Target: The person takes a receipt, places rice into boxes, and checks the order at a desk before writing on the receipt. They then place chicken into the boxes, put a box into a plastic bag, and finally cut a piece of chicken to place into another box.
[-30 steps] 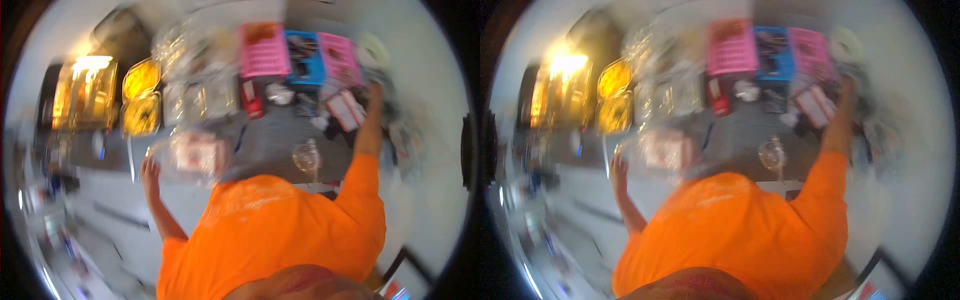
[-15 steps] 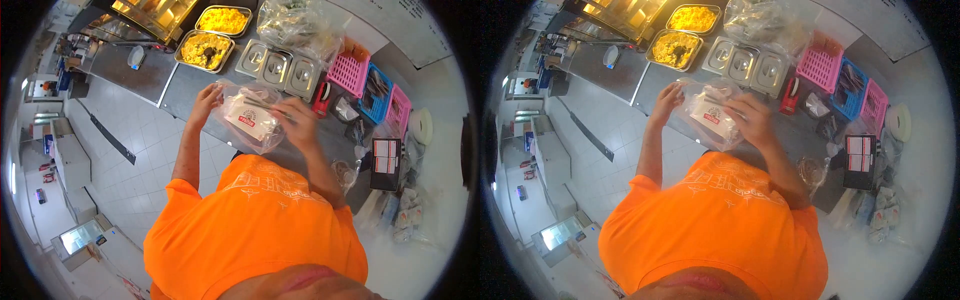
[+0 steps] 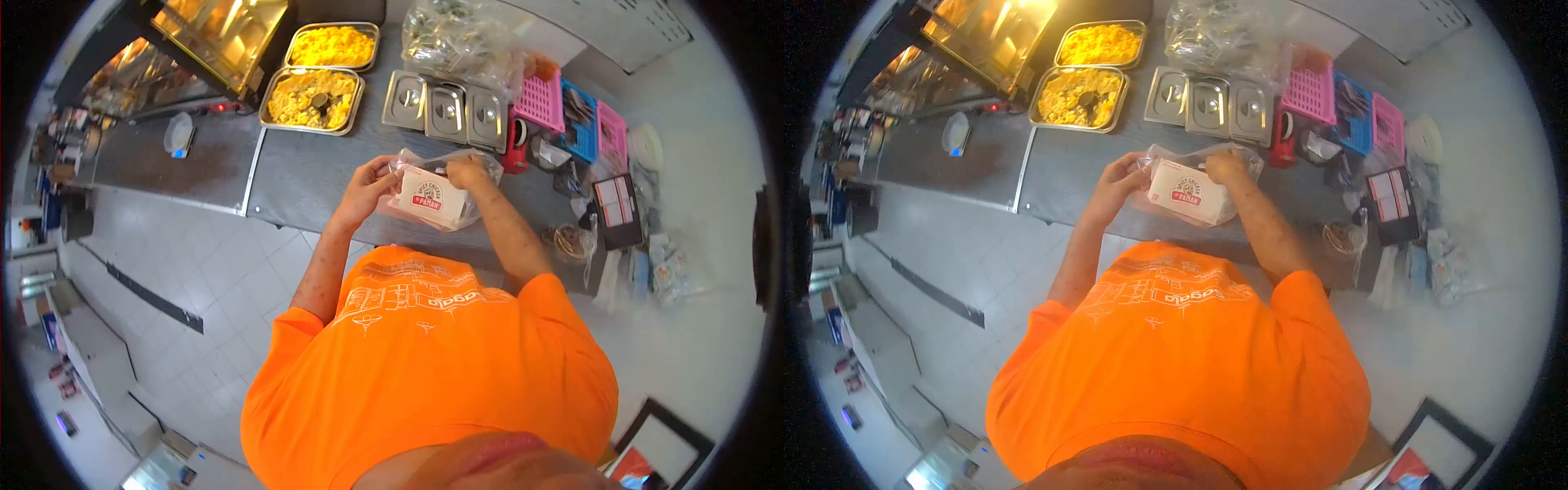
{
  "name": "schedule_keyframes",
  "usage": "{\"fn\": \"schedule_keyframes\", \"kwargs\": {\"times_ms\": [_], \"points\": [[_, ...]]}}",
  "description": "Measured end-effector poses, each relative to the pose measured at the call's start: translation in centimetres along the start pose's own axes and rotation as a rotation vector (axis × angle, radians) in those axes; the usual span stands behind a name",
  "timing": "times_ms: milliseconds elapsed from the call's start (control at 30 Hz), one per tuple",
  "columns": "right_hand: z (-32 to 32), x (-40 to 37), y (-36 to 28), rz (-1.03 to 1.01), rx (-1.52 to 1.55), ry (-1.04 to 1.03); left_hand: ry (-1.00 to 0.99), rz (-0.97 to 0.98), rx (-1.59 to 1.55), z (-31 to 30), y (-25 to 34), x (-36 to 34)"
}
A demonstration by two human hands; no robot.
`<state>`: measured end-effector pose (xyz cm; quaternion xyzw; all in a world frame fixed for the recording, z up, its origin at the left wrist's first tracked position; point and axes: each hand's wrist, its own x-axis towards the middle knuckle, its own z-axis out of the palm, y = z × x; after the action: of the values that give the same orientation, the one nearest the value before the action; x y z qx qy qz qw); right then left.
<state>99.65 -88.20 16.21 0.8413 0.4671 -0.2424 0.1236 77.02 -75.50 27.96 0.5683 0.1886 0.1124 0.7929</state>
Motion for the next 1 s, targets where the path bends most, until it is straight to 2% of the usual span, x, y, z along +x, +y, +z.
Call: {"fn": "schedule_keyframes", "kwargs": {"times_ms": [67, 100, 133, 233, 300, 367, 400, 467, 500, 567, 600, 633, 700, 733, 767, 800, 900, 1000], "points": [[-0.7, -1.6, 0.1, 0.040, 0.021, -0.009, 0.000, 0.011, -0.078, -0.9, 0.9, 0.2], [-3.2, -4.9, -0.6, -0.011, -0.069, 0.036, -0.032, 0.008, -0.076, -1.1, 1.5, 0.4], [-5.5, -8.5, -1.3, -0.064, -0.161, 0.073, 0.024, 0.013, -0.068, -1.1, 2.0, 0.5], [-9.9, -16.9, -3.2, -0.030, -0.191, 0.164, 0.086, -0.040, -0.098, -0.9, 2.0, -0.5], [-11.8, -19.3, -2.5, -0.039, -0.174, 0.239, 0.096, -0.066, -0.130, -0.8, 2.5, -0.7], [-12.5, -21.1, -0.9, -0.009, -0.007, 0.818, 0.077, -0.016, -0.034, -0.8, 2.8, -1.3], [-11.8, -21.3, -0.3, 0.007, -0.004, 0.820, 0.062, -0.019, -0.029, -0.8, 2.7, -1.2], [-9.5, -20.4, 1.1, 0.295, 0.229, 0.701, 0.020, 0.084, 0.017, -0.8, 2.4, -1.0], [-7.8, -19.7, 1.4, 0.308, 0.236, 0.705, 0.007, 0.081, 0.024, -0.9, 2.9, -1.2], [-6.1, -18.2, 1.9, 0.092, 1.048, 0.377, -0.039, 0.008, 0.244, -0.8, 4.7, -1.6], [-5.9, -18.3, 1.1, 0.058, 1.154, 0.566, -0.032, 0.021, 0.240, -1.1, 5.3, -1.4], [-6.5, -17.9, 0.4, 0.051, 1.155, 0.560, -0.075, 0.039, 0.268, -1.9, 5.8, -1.7], [-6.6, -17.9, -1.5, 0.012, 1.613, 0.827, -0.113, 0.026, 0.307, -2.3, 6.1, -2.1], [-6.7, -17.9, -1.5, 0.013, 1.627, 0.815, -0.089, 0.090, 0.303, -1.9, 6.1, -1.4], [-6.8, -17.6, -1.3, -0.038, 1.680, 0.715, -0.069, 0.151, 0.300, -1.5, 6.0, -1.2], [-6.9, -17.5, -1.0, -0.094, 1.723, 0.623, -0.069, 0.146, 0.307, -1.0, 6.1, -1.5], [-6.2, -17.2, 1.1, -0.236, 1.685, 0.559, -0.024, 0.202, 0.224, 0.1, 6.3, -1.2], [-7.4, -17.5, -0.3, -0.136, 1.687, 0.597, 0.037, 0.177, 0.184, -0.7, 5.7, -1.0]]}}
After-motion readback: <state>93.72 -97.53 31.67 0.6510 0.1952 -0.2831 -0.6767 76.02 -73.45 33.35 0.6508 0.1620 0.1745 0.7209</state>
